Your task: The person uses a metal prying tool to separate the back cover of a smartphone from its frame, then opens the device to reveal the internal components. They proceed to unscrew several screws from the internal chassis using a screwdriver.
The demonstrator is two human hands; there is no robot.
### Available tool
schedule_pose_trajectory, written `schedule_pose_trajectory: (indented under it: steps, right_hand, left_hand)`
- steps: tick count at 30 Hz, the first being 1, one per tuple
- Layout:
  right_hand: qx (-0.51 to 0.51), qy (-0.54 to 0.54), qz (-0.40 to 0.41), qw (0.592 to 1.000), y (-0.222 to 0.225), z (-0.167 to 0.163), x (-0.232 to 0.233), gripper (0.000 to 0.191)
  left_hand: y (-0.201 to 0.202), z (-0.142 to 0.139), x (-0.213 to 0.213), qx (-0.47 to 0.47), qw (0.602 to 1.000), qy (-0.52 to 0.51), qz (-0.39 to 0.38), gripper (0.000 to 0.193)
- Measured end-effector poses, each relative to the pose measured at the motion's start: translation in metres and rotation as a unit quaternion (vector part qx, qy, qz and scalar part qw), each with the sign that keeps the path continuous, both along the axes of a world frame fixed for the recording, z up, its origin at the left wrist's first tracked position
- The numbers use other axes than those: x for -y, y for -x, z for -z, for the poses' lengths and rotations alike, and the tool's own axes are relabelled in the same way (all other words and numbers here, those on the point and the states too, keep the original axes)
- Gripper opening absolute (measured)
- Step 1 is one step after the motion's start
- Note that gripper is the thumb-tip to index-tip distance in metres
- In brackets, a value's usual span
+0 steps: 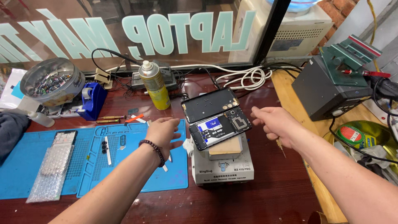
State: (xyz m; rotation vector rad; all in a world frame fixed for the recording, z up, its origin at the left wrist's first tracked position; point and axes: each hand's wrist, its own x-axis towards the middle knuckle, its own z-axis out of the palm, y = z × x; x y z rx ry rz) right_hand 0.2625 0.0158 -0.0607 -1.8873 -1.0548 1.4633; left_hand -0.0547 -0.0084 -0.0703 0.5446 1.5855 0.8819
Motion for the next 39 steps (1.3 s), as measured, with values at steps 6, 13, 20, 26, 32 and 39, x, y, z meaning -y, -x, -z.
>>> schedule_pose_trajectory:
  steps: [6, 13, 20, 26, 32, 39]
  right_hand:
    - [-0.029, -0.021, -0.01, 0.999, 0.016, 0.009, -0.024, 0.04]
    - [-0.005, -0.009, -0.051, 0.999, 0.028, 0.011, -0.042, 0.027]
    - [0.004, -0.021, -0.052, 0.998, 0.033, 0.012, -0.037, 0.025]
    - [-0.052, -0.021, -0.013, 0.998, 0.026, 0.003, -0.031, 0.022]
    - [-0.073, -0.016, 0.04, 0.996, 0.021, 0.002, -0.013, 0.02]
    - [-0.081, -0.001, 0.06, 0.995, 0.024, 0.013, 0.003, 0.022]
  left_hand:
    - [-0.011, 0.006, -0.016, 0.129, 0.988, 0.047, 0.069, 0.027]
    - [-0.019, 0.007, -0.019, 0.135, 0.986, 0.053, 0.078, 0.017]
    - [-0.023, 0.011, -0.022, 0.089, 0.995, 0.025, 0.038, 0.011]
    - [-0.019, 0.016, -0.047, 0.081, 0.995, -0.019, 0.054, 0.016]
    - [-0.024, 0.023, -0.076, 0.021, 0.994, -0.022, 0.102, 0.025]
    - [-0.023, 0.034, -0.079, 0.022, 0.989, -0.003, 0.15, 0.027]
